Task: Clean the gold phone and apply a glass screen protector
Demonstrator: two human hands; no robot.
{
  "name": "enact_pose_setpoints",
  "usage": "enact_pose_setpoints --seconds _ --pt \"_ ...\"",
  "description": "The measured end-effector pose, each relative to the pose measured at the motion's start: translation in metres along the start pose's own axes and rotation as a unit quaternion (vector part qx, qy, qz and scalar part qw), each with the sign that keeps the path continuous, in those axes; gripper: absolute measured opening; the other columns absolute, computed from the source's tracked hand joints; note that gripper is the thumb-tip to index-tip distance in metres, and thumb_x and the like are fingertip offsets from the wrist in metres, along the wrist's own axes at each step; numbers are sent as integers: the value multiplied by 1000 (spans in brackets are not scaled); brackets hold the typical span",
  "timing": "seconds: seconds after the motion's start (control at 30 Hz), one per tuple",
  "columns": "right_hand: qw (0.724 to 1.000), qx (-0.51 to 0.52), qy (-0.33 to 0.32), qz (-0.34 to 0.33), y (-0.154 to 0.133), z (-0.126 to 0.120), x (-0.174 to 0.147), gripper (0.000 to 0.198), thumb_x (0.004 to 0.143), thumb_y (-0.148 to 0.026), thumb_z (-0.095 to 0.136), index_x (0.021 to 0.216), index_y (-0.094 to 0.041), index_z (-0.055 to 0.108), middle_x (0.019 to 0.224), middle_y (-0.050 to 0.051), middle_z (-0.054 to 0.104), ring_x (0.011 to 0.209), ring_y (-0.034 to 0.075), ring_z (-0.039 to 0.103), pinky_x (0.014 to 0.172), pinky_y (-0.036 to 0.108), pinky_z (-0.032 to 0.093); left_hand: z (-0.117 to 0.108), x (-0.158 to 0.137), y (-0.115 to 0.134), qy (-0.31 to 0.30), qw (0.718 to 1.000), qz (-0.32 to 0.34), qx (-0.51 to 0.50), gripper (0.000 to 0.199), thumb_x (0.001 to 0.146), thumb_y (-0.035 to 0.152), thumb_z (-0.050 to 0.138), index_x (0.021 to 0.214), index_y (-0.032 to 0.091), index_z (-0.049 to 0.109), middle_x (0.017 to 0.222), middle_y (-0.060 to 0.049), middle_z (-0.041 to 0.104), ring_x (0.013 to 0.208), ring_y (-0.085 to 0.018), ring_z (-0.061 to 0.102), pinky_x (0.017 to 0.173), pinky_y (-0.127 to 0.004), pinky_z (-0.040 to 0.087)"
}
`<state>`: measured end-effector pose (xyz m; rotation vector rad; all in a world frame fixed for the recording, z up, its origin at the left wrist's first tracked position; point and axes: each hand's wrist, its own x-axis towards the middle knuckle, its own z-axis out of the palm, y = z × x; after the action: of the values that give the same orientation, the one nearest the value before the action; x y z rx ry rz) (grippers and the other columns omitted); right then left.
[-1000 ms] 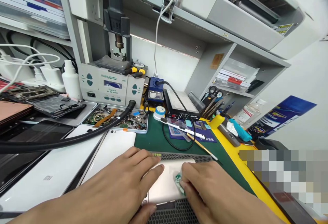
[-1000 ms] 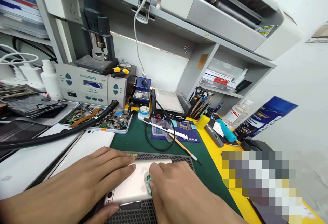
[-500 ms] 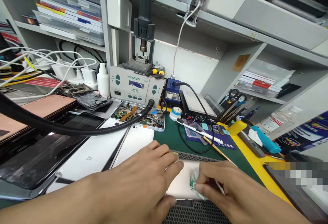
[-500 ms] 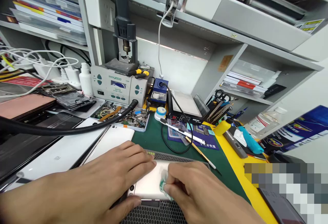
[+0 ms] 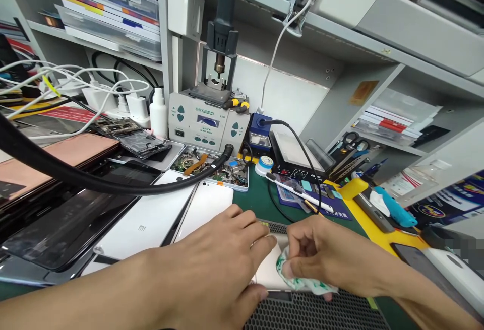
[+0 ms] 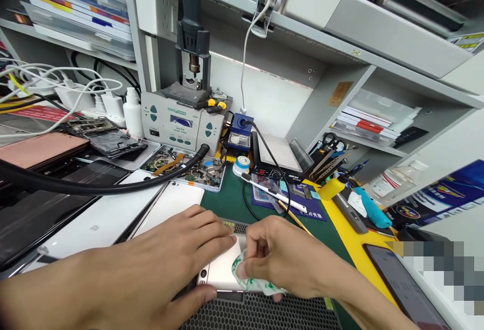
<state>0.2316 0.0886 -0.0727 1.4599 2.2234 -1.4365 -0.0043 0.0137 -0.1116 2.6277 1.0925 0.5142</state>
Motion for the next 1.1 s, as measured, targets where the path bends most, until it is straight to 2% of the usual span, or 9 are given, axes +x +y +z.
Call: enact_pose_setpoints --seconds 0.07,0.13,0.3,0.5,0.63,0.8,0.87,0.97,1.1 --pt "999 14 -44 22 0 -2 -1 31 80 -35 78 69 -19 54 59 -7 54 46 7 44 36 15 33 0 -1 -1 1 1000 2 -2 39 97 38 56 131 18 59 123 -12 66 117 -32 57 107 -48 40" --pt "997 4 -61 50 -1 -4 -1 30 80 -36 78 70 -19 56 56 -7 55 40 6 45 31 13 32 0 -1 -1 5 1000 6 0 41 97 38 57 133 19 57 124 -12 66 117 -32 57 107 -48 40" --pt "997 9 -17 71 -9 0 3 28 84 -34 74 71 -20 53 52 -8 57 35 5 51 28 10 32 1 -1 -2 5 1000 9 2 42 95 35 59 134 19 57 122 -12 66 115 -31 58 106 -48 41" --pt "995 3 -59 78 -6 -7 3 43 80 -46 81 67 -20 49 51 -9 56 35 5 53 29 10 35 0 -1 -1 6 1000 7 -6 41 95 36 58 133 20 57 122 -11 66 115 -31 58 106 -47 41" --pt "996 1 -22 86 -7 -2 2 39 82 -40 78 67 -20 48 50 -9 54 37 7 56 28 9 34 0 0 -1 -2 1000 4 -10 38 94 34 58 129 20 58 120 -11 66 113 -31 58 105 -47 42" --pt "993 -9 -59 98 1 -7 -1 38 82 -40 79 68 -20 49 49 -9 55 34 6 53 27 10 34 -2 -1 -1 -2 1000 4 -21 32 96 34 56 124 19 60 121 -12 67 116 -31 57 106 -48 42" --pt "992 -11 -45 113 0 -6 -2 37 82 -39 78 68 -20 50 50 -9 54 33 5 52 27 10 33 -2 0 0 -2 1000 3 -19 34 94 33 58 126 19 59 120 -12 66 114 -31 57 106 -48 42" --pt "996 -5 -15 93 -3 -2 -1 35 83 -35 76 67 -21 49 47 -11 49 33 5 48 28 10 32 -1 1 0 -7 1000 0 -16 35 94 33 59 126 19 59 119 -11 67 113 -31 57 105 -47 43" --pt "996 -6 -52 65 5 -6 -4 42 78 -38 83 64 -21 48 47 -10 50 34 4 45 29 11 31 -1 -1 -2 4 1000 -7 -22 36 95 35 59 128 21 59 123 -10 66 118 -31 56 108 -47 41"
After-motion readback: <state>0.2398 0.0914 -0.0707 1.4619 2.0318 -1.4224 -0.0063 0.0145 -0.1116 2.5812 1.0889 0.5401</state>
